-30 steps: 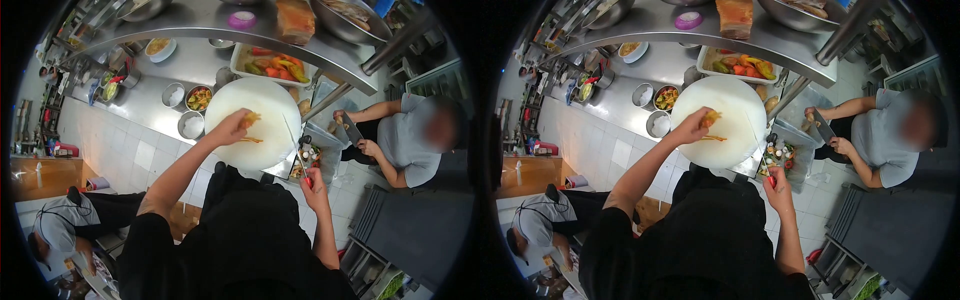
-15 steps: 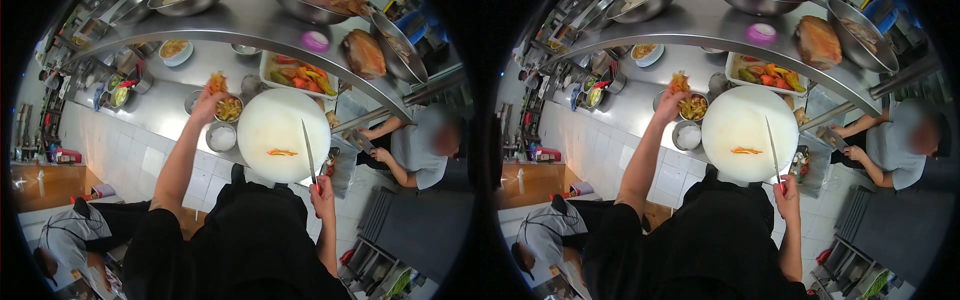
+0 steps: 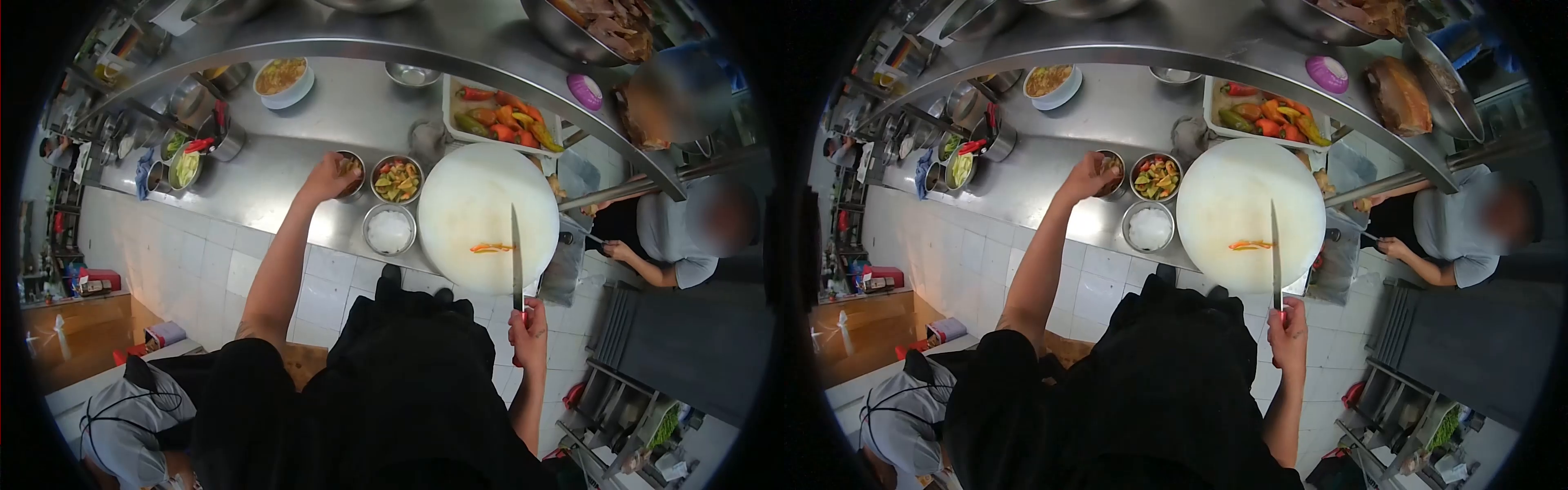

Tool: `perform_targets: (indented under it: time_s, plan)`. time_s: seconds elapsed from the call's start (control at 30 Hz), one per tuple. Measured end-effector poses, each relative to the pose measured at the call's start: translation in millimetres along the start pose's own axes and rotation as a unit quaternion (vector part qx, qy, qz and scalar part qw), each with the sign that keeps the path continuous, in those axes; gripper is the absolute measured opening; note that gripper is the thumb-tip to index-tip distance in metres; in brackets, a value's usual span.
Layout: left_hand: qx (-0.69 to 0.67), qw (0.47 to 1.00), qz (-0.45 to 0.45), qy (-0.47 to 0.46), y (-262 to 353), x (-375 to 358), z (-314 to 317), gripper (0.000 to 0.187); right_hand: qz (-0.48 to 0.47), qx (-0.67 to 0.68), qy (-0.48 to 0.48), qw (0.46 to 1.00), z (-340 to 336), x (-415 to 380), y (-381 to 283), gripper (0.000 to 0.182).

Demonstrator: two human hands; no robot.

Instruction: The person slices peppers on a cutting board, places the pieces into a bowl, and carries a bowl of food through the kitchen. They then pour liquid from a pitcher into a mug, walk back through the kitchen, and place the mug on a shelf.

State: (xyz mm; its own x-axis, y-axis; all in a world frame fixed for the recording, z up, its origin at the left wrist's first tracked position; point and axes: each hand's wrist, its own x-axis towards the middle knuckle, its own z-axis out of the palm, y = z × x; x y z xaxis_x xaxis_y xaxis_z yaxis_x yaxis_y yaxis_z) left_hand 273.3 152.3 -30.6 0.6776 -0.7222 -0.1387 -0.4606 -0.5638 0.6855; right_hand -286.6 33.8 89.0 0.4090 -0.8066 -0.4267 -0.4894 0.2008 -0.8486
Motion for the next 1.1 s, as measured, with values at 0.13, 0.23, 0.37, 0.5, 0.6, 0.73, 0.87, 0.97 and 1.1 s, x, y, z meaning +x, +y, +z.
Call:
perform_targets:
  time_s: [0.13, 0.23, 0.37, 0.5, 0.6, 0.73, 0.87, 0.97, 1.1]
  plan:
    - [0.013, 1.000, 0.001, 0.018, -1, 12, -14, 0.058, 0.014, 0.038, 0.018, 0.999, -11, -7, -7, 0.016]
    - [-0.021, 0.993, 0.073, 0.089, 19, 6, -8, 0.041, 0.021, 0.048, 0.010, 0.999, -26, -8, 6, 0.018]
    - [-0.071, 0.981, 0.181, 0.018, 123, -45, 35, 0.026, 0.107, 0.070, 0.007, 0.992, -45, -25, 46, 0.027]
    - [-0.055, 0.922, 0.357, -0.137, 220, -102, 107, 0.037, 0.135, 0.105, -0.052, 0.984, -45, -38, 66, 0.030]
    - [-0.007, 0.909, 0.394, -0.132, 234, -105, 163, 0.046, 0.129, 0.114, -0.070, 0.983, -35, -38, 77, 0.032]
    - [-0.054, 0.916, 0.319, -0.236, 249, -106, 182, 0.050, 0.110, 0.115, -0.089, 0.983, -23, -28, 80, 0.033]
    - [-0.084, 0.918, 0.298, -0.247, 255, -114, 187, 0.048, 0.097, 0.102, -0.096, 0.985, -13, -23, 69, 0.033]
    - [-0.132, 0.921, 0.300, -0.212, 245, -115, 200, 0.044, 0.085, 0.076, -0.100, 0.988, -10, -20, 63, 0.033]
    - [-0.164, 0.916, 0.328, -0.164, 242, -118, 202, 0.041, 0.076, 0.035, -0.093, 0.992, -2, -22, 52, 0.031]
